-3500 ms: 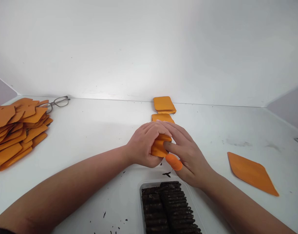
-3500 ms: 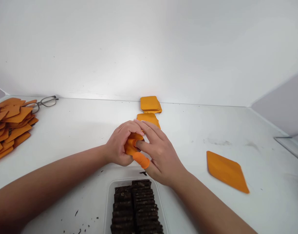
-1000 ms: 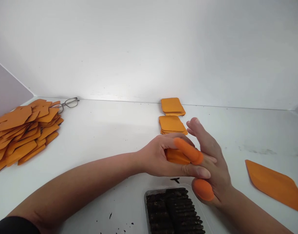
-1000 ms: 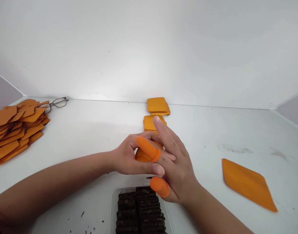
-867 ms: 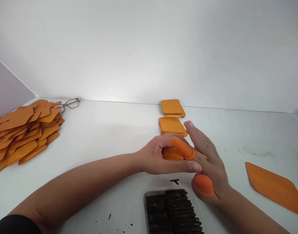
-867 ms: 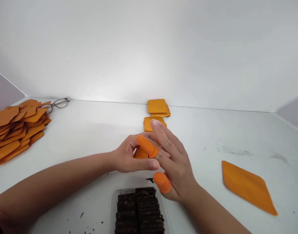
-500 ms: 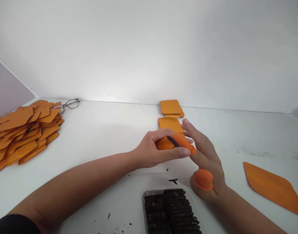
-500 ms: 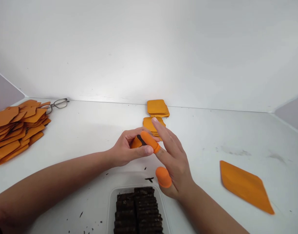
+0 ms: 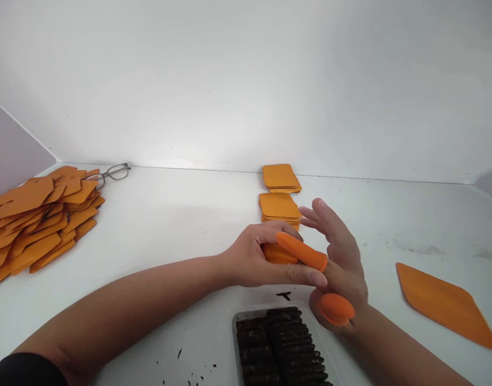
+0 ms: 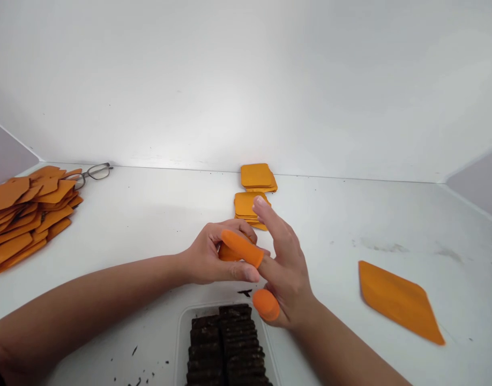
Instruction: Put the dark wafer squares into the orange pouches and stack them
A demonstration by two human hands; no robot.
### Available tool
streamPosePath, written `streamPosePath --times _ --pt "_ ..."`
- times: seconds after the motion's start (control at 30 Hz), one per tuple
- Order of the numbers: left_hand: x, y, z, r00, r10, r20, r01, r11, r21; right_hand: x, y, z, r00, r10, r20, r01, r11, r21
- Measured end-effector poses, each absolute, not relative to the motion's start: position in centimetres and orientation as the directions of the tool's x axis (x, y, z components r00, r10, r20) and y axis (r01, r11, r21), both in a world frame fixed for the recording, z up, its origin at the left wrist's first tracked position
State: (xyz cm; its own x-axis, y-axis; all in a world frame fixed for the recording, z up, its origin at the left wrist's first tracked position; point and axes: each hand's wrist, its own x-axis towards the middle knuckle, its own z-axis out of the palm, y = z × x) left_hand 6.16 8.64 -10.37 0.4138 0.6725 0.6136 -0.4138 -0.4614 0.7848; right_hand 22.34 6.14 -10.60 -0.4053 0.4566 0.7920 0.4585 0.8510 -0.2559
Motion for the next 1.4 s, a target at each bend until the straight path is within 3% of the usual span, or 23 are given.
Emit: streamPosePath --times 0.2,0.4,0.57,0.83,0.93,1.0,1.07,1.13,1.3,1.4 --pt "5.1 9.9 -10.9 0.212 0.721 0.659 -0.218 -0.623 0.751 22.1 5.9 -9.6 -0.273 0.379 0.884 0.51 0.836 -0.201" --pt "5.1 10.3 -11.0 0.138 0.554 0.821 -0.151 -0.807 0.571 22.6 6.1 -9.8 -0.374 0.438 0.818 0.495 0.84 -0.224" --pt "5.4 10.1 -11.1 0.17 0.498 0.85 -0.106 -0.848 0.518 22.8 6.5 -10.2 -0.365 0.467 0.805 0.489 0.832 -0.26" --pt "5.1 9.9 -11.7 0.131 0.628 0.767 -0.137 -0.755 0.641 22.6 6.4 -10.0 -0.285 0.419 0.862 0.507 0.829 -0.236" --pt "4.9 10.3 -11.6 0.073 0.661 0.747 -0.117 -0.738 0.665 23.2 6.2 -8.2 -0.358 0.385 0.851 0.504 0.847 -0.171" --pt "4.8 10.5 -11.5 0.046 0.693 0.719 -0.114 -0.712 0.693 23.4 5.9 -6.1 -0.449 0.426 0.786 0.475 0.858 -0.194" --pt "4.8 10.6 -11.5 0.031 0.719 0.695 -0.115 -0.688 0.717 23.0 5.2 -3.9 -0.567 0.566 0.598 0.428 0.823 -0.373" --pt "4.9 10.6 -11.4 0.027 0.735 0.677 -0.116 -0.67 0.733 22.2 4.1 -2.1 -0.678 0.587 0.443 0.42 0.804 -0.422" --pt "5.0 10.6 -11.6 0.019 0.76 0.649 -0.107 -0.644 0.757 19.6 0.8 -1.5 -0.655 0.756 -0.019 0.721 0.616 -0.318" --pt "5.0 10.5 -11.7 0.023 0.753 0.657 -0.111 -0.651 0.751 18.6 -0.6 -2.6 -0.661 0.75 0.006 0.738 0.652 -0.176"
